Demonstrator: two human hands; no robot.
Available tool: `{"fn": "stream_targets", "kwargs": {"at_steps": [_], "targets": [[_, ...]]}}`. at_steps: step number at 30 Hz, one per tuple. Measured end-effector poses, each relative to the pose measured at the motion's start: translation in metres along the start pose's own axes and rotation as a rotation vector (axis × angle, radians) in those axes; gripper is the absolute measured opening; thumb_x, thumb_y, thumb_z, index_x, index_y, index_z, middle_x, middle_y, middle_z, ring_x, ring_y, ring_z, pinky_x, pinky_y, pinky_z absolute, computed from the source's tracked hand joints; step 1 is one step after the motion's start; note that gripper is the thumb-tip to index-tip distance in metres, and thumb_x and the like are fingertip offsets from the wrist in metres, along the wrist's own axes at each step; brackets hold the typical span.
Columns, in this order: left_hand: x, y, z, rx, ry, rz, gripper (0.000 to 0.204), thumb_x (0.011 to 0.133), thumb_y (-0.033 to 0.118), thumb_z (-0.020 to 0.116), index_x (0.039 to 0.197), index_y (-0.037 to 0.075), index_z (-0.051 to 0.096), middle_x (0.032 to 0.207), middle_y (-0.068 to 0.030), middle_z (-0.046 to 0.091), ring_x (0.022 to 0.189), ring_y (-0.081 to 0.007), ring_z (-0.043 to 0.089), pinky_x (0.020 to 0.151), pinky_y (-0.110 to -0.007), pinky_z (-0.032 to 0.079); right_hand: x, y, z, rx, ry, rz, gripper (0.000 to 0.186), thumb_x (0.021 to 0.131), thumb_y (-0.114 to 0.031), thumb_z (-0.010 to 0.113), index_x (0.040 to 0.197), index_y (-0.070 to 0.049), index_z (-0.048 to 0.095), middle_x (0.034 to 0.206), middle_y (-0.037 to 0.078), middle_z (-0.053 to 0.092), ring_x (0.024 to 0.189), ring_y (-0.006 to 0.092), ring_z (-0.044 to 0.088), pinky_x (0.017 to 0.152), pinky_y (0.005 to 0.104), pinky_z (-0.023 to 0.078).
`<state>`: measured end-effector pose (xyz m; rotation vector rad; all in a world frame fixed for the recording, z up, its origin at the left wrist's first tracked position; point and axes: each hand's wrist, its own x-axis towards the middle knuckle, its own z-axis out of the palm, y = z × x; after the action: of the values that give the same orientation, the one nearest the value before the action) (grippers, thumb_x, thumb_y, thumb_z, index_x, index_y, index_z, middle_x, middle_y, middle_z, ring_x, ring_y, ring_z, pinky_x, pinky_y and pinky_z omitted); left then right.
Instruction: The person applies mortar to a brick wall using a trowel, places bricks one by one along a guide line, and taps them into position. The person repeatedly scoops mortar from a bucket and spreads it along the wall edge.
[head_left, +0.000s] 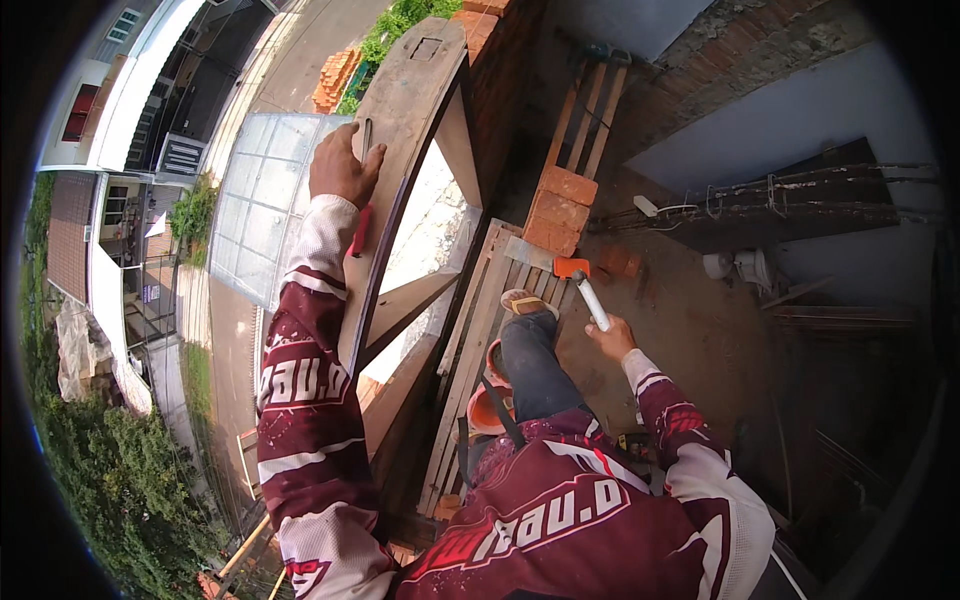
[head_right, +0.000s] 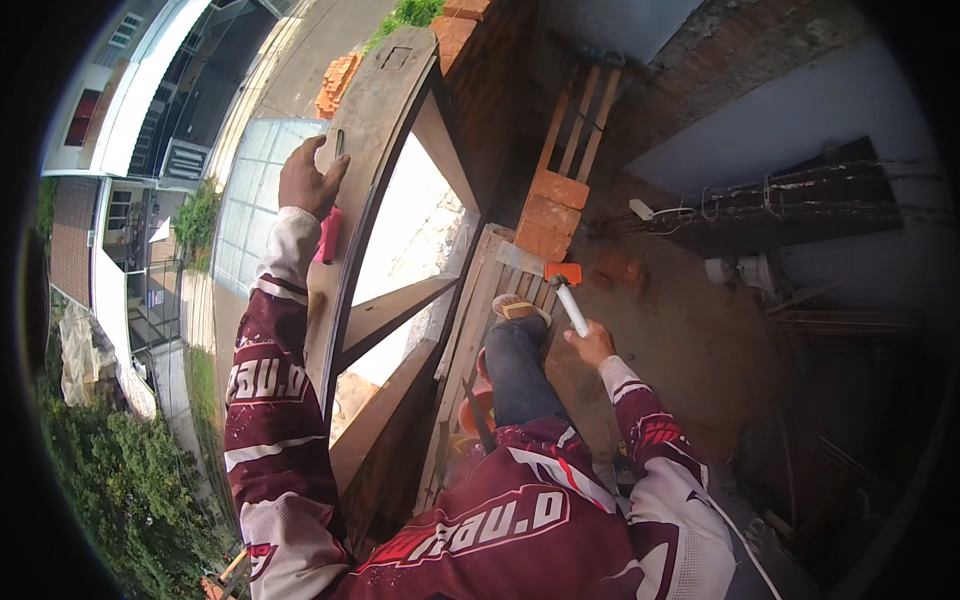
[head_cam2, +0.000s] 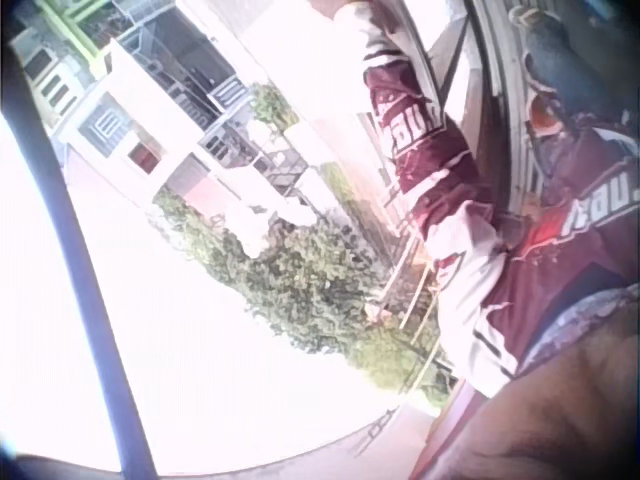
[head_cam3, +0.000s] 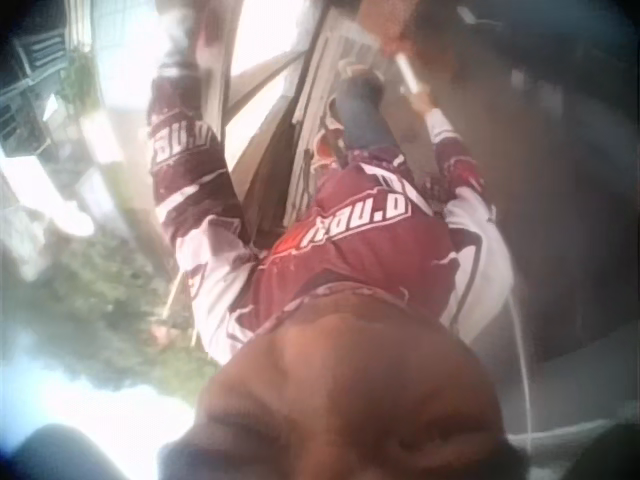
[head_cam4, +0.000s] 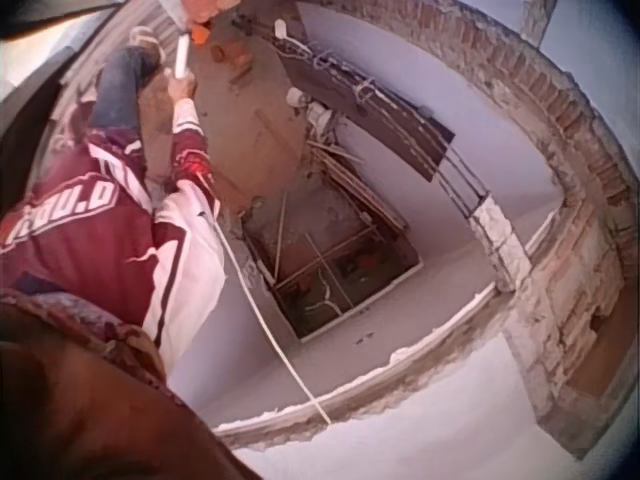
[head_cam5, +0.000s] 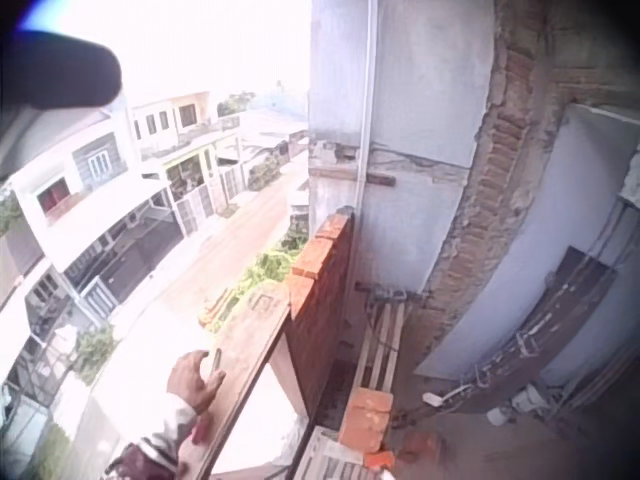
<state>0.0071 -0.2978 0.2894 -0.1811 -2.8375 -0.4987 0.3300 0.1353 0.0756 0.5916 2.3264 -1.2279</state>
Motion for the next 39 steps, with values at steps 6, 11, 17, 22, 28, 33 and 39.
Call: {"fn": "stream_targets", "kwargs": {"at_steps": [6, 11, 17, 22, 28, 33, 39], "targets": [[0.080, 0.000, 0.051, 0.175, -0.482, -0.345, 0.088, 0.068, 0.062, 0.077, 0.109, -0.013, 0.059, 0.100, -0.0293, 0.066, 0.093, -0.0374, 0.067, 0.082, -0.042, 0.052, 0.027, 0.075, -0.039, -0.259, -0.195, 0.594, 0.034, 0.077, -0.027, 0.077, 0.104, -0.008, 0.068, 0.094, 0.014, 0.070, 0.088, 0.0279, 0.068, 0.080, 0.0389, 0.050], [0.098, -0.011, 0.057, 0.055, -0.610, -0.380, 0.085, 0.058, 0.063, 0.085, 0.098, -0.008, 0.061, 0.083, -0.0251, 0.067, 0.076, -0.0341, 0.068, 0.073, -0.039, 0.053, 0.045, 0.141, -0.076, -0.461, -0.328, 0.839, 0.045, 0.080, -0.031, 0.074, 0.117, -0.007, 0.065, 0.097, 0.015, 0.070, 0.085, 0.0260, 0.069, 0.074, 0.0382, 0.055], [0.090, -0.009, 0.055, 0.106, -0.567, -0.433, 0.078, 0.060, 0.058, 0.086, 0.094, -0.007, 0.060, 0.083, -0.0227, 0.068, 0.076, -0.0316, 0.069, 0.069, -0.040, 0.053, 0.078, 0.086, -0.133, -0.718, -0.403, 0.656, 0.055, 0.075, -0.038, 0.077, 0.116, -0.004, 0.066, 0.110, 0.017, 0.069, 0.106, 0.0309, 0.065, 0.091, 0.0372, 0.051], [0.096, -0.007, 0.060, 0.116, -0.625, -0.486, 0.080, 0.059, 0.057, 0.087, 0.098, -0.007, 0.059, 0.086, -0.0234, 0.068, 0.081, -0.0322, 0.069, 0.073, -0.039, 0.053, 0.096, 0.024, -0.144, -0.570, -0.288, 0.500, 0.047, 0.077, -0.034, 0.076, 0.114, -0.006, 0.066, 0.110, 0.018, 0.068, 0.105, 0.0318, 0.065, 0.092, 0.0395, 0.051], [0.097, -0.012, 0.064, 0.157, -0.710, -0.530, 0.091, 0.059, 0.057, 0.087, 0.111, -0.010, 0.054, 0.101, -0.0281, 0.065, 0.096, -0.0376, 0.066, 0.083, -0.040, 0.052, 0.066, -0.020, -0.129, -0.190, -0.422, 0.498, 0.045, 0.079, -0.030, 0.076, 0.114, -0.005, 0.064, 0.094, 0.015, 0.068, 0.080, 0.0271, 0.068, 0.068, 0.0397, 0.056], [0.096, -0.011, 0.068, 0.135, -0.661, -0.556, 0.087, 0.061, 0.055, 0.087, 0.109, -0.010, 0.053, 0.099, -0.0271, 0.066, 0.090, -0.0356, 0.068, 0.079, -0.040, 0.054, 0.031, -0.023, -0.098, 0.033, -0.503, 0.571, 0.038, 0.080, -0.029, 0.076, 0.110, -0.008, 0.066, 0.082, 0.009, 0.065, 0.065, 0.0203, 0.063, 0.053, 0.0359, 0.051], [0.097, -0.001, 0.062, 0.039, -0.732, -0.639, 0.108, 0.059, 0.055, 0.088, 0.128, -0.013, 0.042, 0.119, -0.0308, 0.059, 0.113, -0.0390, 0.060, 0.097, -0.039, 0.049, 0.052, -0.053, -0.125, 0.031, -0.482, 0.505, 0.023, 0.085, -0.027, 0.071, 0.098, -0.009, 0.065, 0.071, 0.002, 0.060, 0.059, 0.0138, 0.056, 0.050, 0.0314, 0.049]]}}
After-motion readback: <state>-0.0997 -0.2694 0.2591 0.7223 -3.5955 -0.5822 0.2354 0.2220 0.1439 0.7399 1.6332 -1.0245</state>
